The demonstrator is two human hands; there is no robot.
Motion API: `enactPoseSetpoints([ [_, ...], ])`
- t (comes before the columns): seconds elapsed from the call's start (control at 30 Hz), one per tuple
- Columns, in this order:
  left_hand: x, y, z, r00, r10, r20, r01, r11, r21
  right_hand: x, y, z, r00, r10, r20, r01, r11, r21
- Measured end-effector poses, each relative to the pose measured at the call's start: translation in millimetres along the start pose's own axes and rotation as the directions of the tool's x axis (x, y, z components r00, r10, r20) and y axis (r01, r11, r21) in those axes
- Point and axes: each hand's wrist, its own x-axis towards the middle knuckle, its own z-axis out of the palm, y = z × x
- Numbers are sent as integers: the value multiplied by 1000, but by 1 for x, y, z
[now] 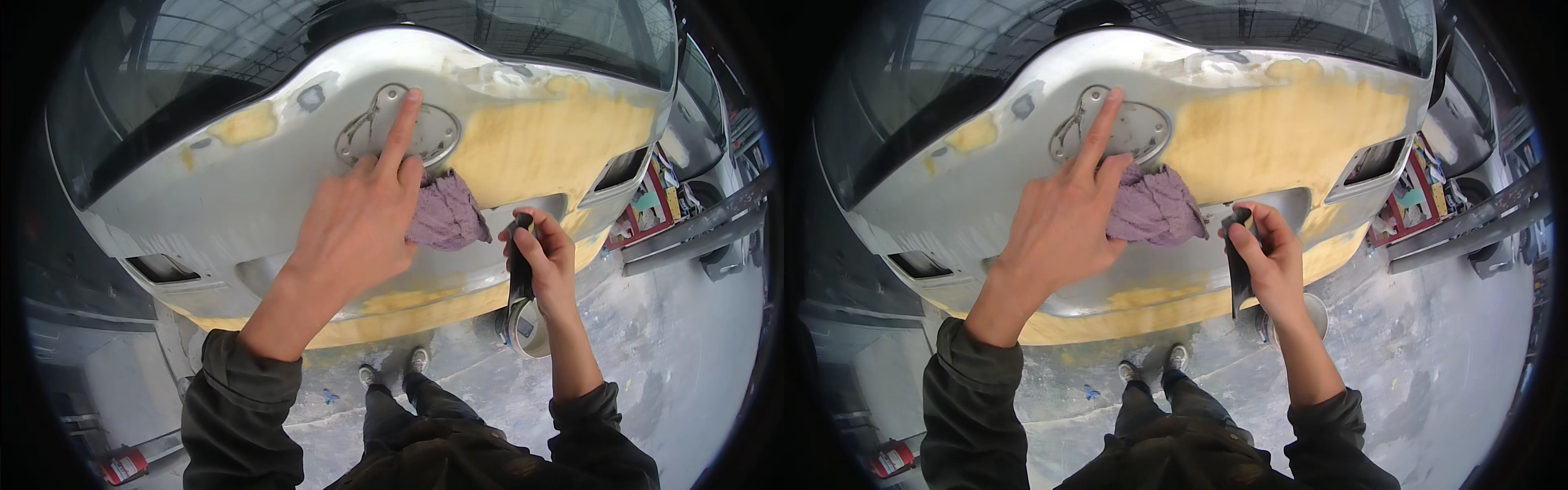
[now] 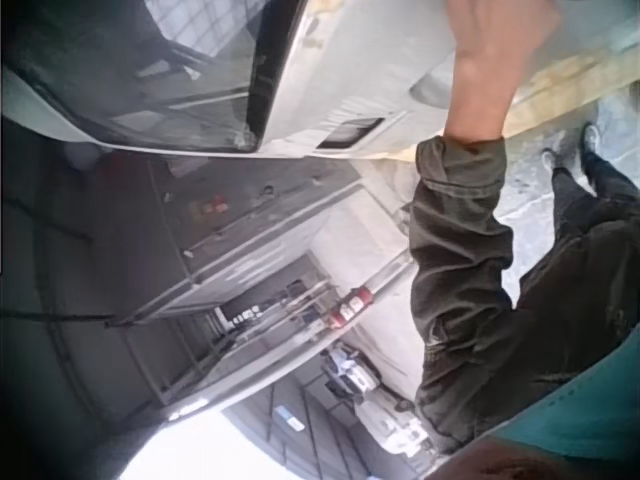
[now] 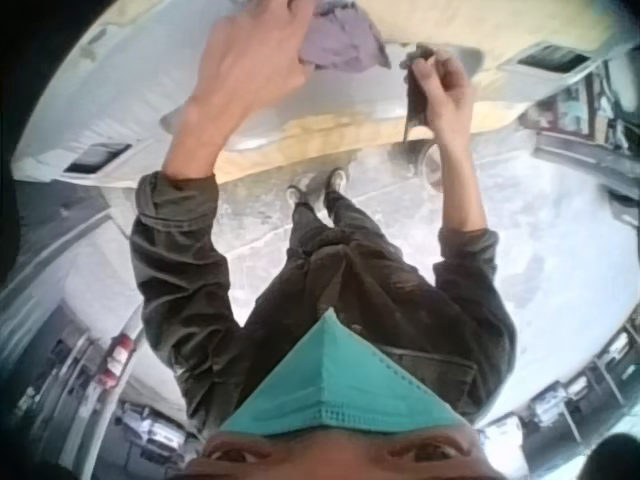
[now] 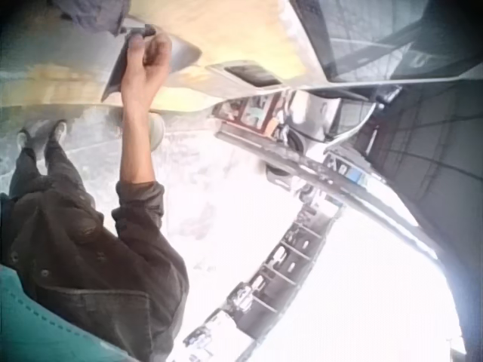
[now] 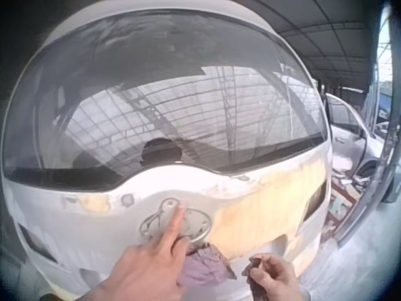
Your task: The person sands the rear hatch of a car with a sanding block, focusing on the area around the fuel door and the upper edge near the rear window. They wipe the surface with a cloth and continue sanding different sections of the hatch.
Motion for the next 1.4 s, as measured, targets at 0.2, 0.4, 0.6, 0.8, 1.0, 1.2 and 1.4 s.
enactPoseSetpoints([
  [0.2, -20, -43, 8, 985, 150, -84, -155, 986, -59, 78, -75, 39, 800, -561, 214, 577, 621, -531],
  [0.4, -32, -80, 19, 911, 375, -170, -370, 927, 59, 158, -127, 69, 316, -687, 654, 880, -45, -472],
  [0.6, -32, -99, 49, 777, 497, -386, -464, 867, 181, 165, -138, 97, 151, -604, 782, 919, -207, -337],
  [0.8, -28, -103, 64, 657, 514, -551, -435, 856, 280, 171, -148, 86, 271, -557, 785, 866, -215, -452],
  [1.0, -25, -101, 62, 650, 521, -554, -455, 850, 266, 171, -153, 89, 273, -518, 810, 873, -220, -435],
  [1.2, -26, -102, 65, 635, 535, -557, -464, 841, 278, 167, -149, 106, 186, -499, 846, 864, -327, -383],
  [1.4, -23, -102, 71, 612, 526, -590, -465, 843, 269, 170, -148, 99, 223, -506, 833, 835, -343, -431],
])
